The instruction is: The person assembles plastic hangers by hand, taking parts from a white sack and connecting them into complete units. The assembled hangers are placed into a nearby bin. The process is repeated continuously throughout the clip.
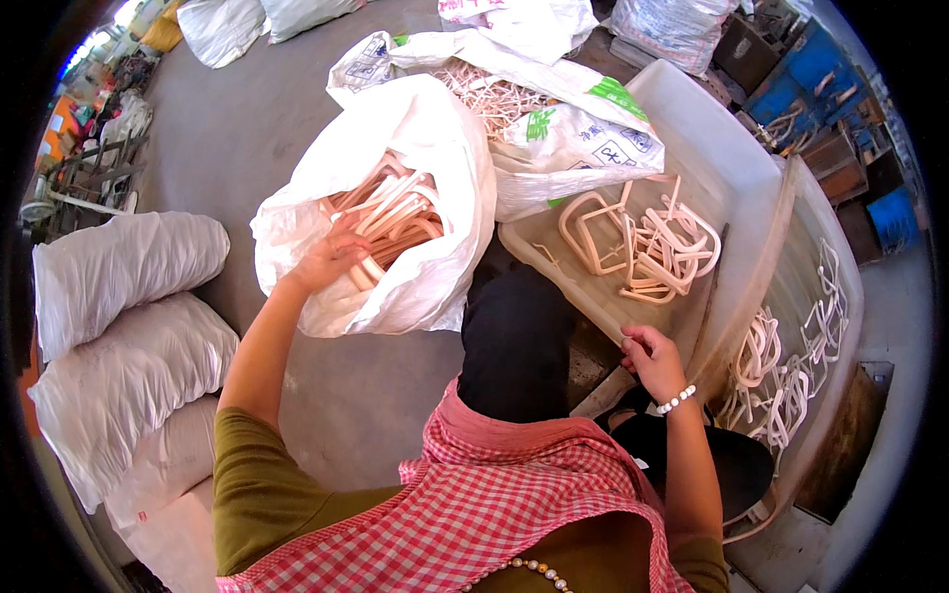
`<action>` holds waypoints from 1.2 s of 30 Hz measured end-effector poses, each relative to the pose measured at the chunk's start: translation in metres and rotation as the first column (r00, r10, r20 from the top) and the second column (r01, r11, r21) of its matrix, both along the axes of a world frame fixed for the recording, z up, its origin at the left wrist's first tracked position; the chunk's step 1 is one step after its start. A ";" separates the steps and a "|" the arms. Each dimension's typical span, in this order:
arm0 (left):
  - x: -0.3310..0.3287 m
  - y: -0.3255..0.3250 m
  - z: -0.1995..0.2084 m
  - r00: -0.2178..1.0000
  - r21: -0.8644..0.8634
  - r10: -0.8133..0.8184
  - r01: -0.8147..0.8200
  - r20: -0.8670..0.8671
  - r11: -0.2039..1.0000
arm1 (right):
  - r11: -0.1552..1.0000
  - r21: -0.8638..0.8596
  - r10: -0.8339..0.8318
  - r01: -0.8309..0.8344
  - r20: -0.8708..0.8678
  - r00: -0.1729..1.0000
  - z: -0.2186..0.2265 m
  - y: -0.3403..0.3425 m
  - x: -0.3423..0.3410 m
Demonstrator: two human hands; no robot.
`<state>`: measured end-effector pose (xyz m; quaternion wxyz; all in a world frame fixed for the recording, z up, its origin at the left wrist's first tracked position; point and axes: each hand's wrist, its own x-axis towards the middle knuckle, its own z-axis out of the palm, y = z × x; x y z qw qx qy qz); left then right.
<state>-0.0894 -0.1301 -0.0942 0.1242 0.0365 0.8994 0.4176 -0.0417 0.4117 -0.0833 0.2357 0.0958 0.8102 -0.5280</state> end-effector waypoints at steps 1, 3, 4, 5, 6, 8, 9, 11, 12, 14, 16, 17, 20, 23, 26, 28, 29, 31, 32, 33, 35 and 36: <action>0.001 -0.004 -0.006 1.000 0.022 -0.006 0.006 -0.016 1.000 | 1.000 -0.001 0.002 -0.002 0.014 1.000 0.000 -0.003 0.000; 0.001 -0.013 -0.023 0.999 0.065 -0.016 0.019 -0.049 0.998 | 1.000 0.008 0.019 -0.019 0.028 0.999 0.001 -0.010 -0.002; 0.000 -0.013 -0.027 0.998 0.110 0.029 -0.023 -0.050 0.994 | 1.000 0.016 0.022 -0.023 0.032 0.999 0.002 -0.013 -0.003; 0.000 -0.010 -0.031 0.996 0.154 0.073 -0.065 -0.048 0.986 | 0.999 0.018 0.035 -0.036 0.028 0.999 0.002 -0.014 -0.004; -0.001 -0.008 -0.035 0.992 0.198 0.118 -0.107 -0.045 0.974 | 0.999 0.020 0.049 -0.049 0.024 0.999 0.001 -0.016 -0.004; -0.004 -0.005 -0.039 0.982 0.148 0.148 -0.130 -0.119 0.980 | 0.996 0.034 0.084 -0.084 0.010 0.996 0.000 -0.018 -0.007; -0.005 -0.004 -0.040 0.975 0.122 0.161 -0.142 -0.156 0.982 | 0.993 0.047 0.105 -0.105 0.003 0.994 0.000 -0.020 -0.008; -0.009 -0.001 -0.039 0.944 0.188 0.331 -0.326 0.008 0.926 | 0.990 0.060 0.129 -0.128 -0.016 0.992 0.001 -0.023 -0.009; -0.010 -0.001 -0.038 0.909 0.208 0.406 -0.417 0.095 0.885 | 0.990 0.060 0.133 -0.132 -0.023 0.991 0.002 -0.025 -0.009; -0.008 -0.005 -0.034 0.908 0.305 0.385 -0.419 0.167 0.855 | 0.988 0.067 0.140 -0.139 -0.020 0.990 0.002 -0.025 -0.008; -0.006 -0.007 -0.030 0.921 0.376 0.343 -0.389 0.185 0.841 | 0.986 0.084 0.144 -0.144 -0.002 0.990 0.002 -0.023 -0.008; -0.004 -0.007 -0.027 0.934 0.399 0.315 -0.356 0.166 0.845 | 0.988 0.074 0.138 -0.138 0.004 0.990 0.001 -0.022 -0.007; -0.002 -0.009 -0.020 0.971 0.410 0.204 -0.237 0.123 0.881 | 0.990 0.056 0.132 -0.133 0.016 0.991 -0.003 -0.018 -0.005; -0.001 -0.011 -0.023 0.978 0.396 0.159 -0.201 0.137 0.896 | 0.988 0.060 0.144 -0.144 0.010 0.990 -0.007 -0.016 -0.003; -0.003 -0.012 -0.031 0.985 0.408 0.135 -0.169 0.112 0.897 | 0.988 0.059 0.141 -0.141 0.013 0.990 -0.011 -0.014 -0.002; -0.003 -0.013 -0.039 0.990 0.410 0.136 -0.142 0.044 0.901 | 0.988 0.059 0.139 -0.141 0.028 0.990 -0.012 -0.016 -0.001; -0.003 -0.013 -0.044 0.989 0.403 0.147 -0.132 -0.005 0.906 | 0.987 0.062 0.147 -0.149 0.024 0.989 -0.012 -0.016 -0.001; -0.005 -0.009 -0.049 0.979 0.326 0.195 -0.164 -0.065 0.931 | 0.984 0.066 0.163 -0.164 0.015 0.986 -0.012 -0.019 -0.001; -0.006 -0.003 -0.051 0.970 0.255 0.231 -0.205 -0.078 0.945 | 0.984 0.063 0.165 -0.165 0.009 0.986 -0.012 -0.021 -0.001; -0.007 0.001 -0.052 0.959 0.184 0.267 -0.247 -0.095 0.952 | 0.984 0.061 0.167 -0.167 0.003 0.986 -0.011 -0.023 -0.001; -0.005 0.007 -0.042 0.894 0.295 0.412 -0.351 -0.176 0.889 | 0.986 0.053 0.161 -0.160 -0.007 0.987 -0.008 -0.022 0.000; -0.001 0.007 -0.035 0.850 0.362 0.477 -0.382 -0.222 0.850 | 0.987 0.043 0.157 -0.156 -0.013 0.988 -0.005 -0.020 0.000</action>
